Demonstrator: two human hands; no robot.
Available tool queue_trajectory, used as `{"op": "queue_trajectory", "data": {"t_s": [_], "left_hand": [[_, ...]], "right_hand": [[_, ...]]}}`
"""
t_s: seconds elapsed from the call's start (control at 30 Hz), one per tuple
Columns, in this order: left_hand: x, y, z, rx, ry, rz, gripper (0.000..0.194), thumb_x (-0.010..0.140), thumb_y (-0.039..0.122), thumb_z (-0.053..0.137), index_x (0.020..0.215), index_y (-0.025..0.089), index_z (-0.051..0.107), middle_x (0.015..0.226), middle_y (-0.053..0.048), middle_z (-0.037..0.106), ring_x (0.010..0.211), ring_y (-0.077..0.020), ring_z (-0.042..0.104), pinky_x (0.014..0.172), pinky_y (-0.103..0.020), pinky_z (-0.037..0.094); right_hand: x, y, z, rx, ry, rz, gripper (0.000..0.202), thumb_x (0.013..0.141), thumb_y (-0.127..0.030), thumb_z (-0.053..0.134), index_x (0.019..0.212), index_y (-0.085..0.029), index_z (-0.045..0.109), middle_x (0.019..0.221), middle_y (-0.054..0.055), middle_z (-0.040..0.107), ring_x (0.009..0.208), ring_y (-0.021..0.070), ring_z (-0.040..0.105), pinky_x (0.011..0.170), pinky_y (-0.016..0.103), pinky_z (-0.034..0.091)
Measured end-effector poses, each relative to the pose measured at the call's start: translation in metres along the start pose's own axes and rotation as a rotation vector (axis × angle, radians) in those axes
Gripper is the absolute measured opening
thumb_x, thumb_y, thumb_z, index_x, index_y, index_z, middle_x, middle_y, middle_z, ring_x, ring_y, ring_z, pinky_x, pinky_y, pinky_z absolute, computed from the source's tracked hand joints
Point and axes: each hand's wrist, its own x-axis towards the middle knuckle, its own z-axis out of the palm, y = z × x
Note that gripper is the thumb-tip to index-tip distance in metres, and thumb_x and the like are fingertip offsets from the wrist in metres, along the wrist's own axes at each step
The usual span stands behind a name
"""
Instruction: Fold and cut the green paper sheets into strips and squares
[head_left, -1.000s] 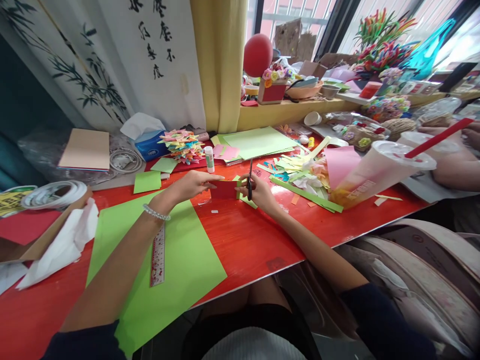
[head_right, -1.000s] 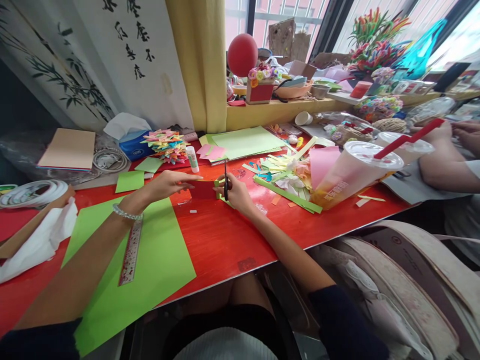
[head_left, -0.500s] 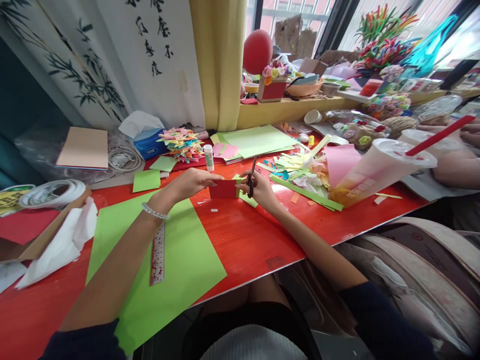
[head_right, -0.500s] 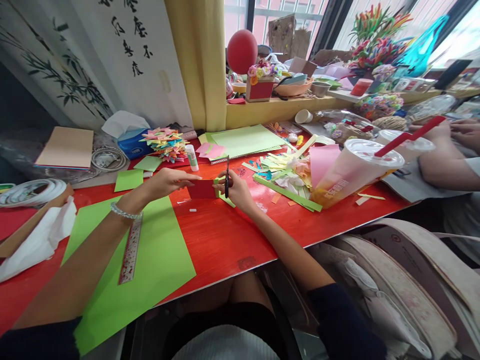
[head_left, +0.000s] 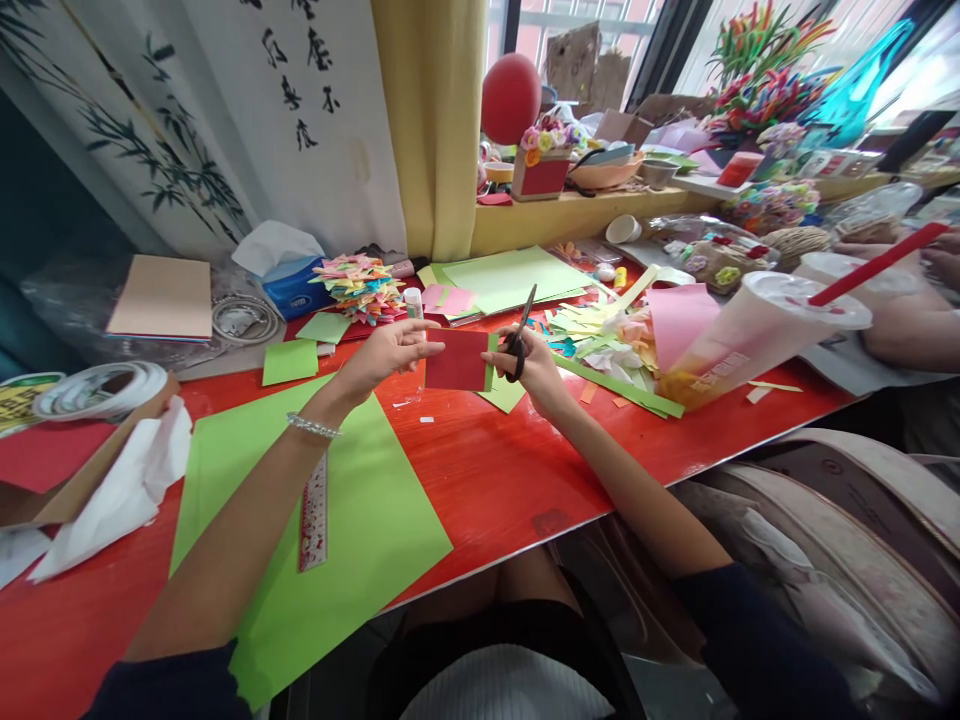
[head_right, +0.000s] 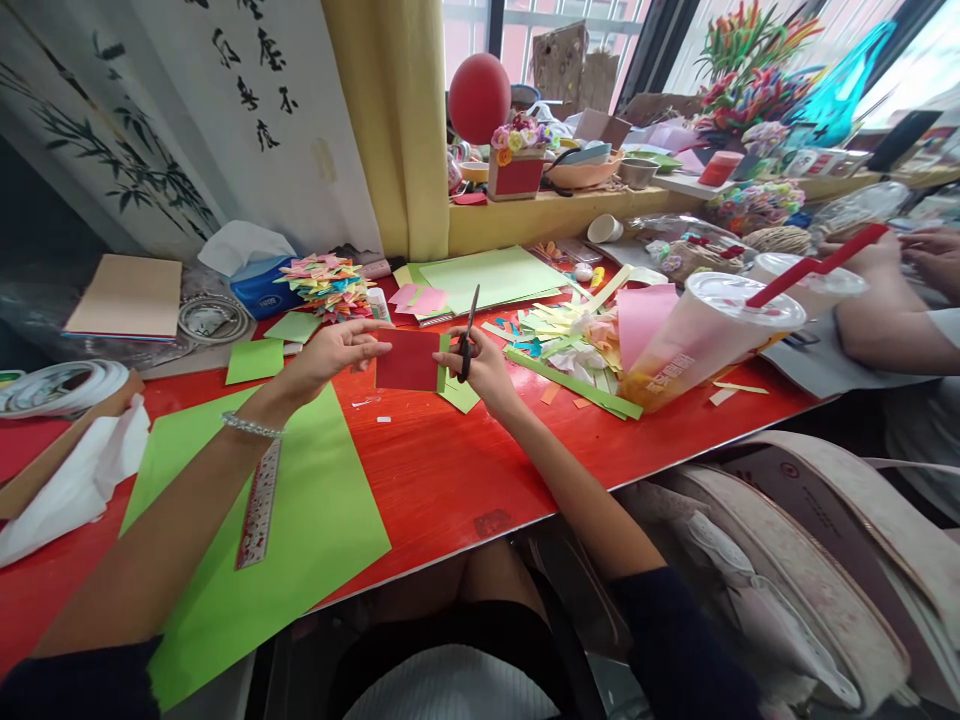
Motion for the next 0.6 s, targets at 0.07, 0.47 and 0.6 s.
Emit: {"op": "queue_trajectory", "data": {"t_s": [0.07,0.47,0.6], "left_hand": [[0.000,0.000,0.008,-0.061,-0.031,-0.091,0.061,0.071,0.036,0.075,0.125,0.014,0.054,0.066,0.002,0.051,0.054,-0.0078,0.041,0.050,-0.022,0.032],[-0.001,0.003,0.023,-0.268,0.034,0.015,0.040,0.068,0.036,0.078,0.101,0.014,0.070,0.074,-0.003,0.060,0.052,-0.0062,0.027,0.048,-0.025,0.019],[-0.001,0.002,0.021,-0.234,0.014,0.033,0.040,0.068,0.036,0.078,0.101,0.015,0.071,0.070,-0.003,0.058,0.052,-0.0068,0.030,0.047,-0.025,0.020]], "right_hand": [[0.000,-0.002,-0.002,0.023,0.033,-0.003,0.042,0.062,-0.034,0.080,0.092,-0.020,0.053,0.064,-0.007,0.050,0.052,0.0083,0.048,0.049,0.025,0.032],[-0.007,-0.014,-0.003,0.025,0.013,0.036,0.041,0.065,-0.037,0.079,0.093,-0.021,0.056,0.058,-0.006,0.052,0.052,0.0096,0.047,0.051,0.027,0.030],[-0.008,-0.015,-0.003,0.002,0.015,0.015,0.040,0.065,-0.038,0.079,0.092,-0.022,0.054,0.060,-0.006,0.052,0.052,0.0093,0.047,0.051,0.027,0.032]]}}
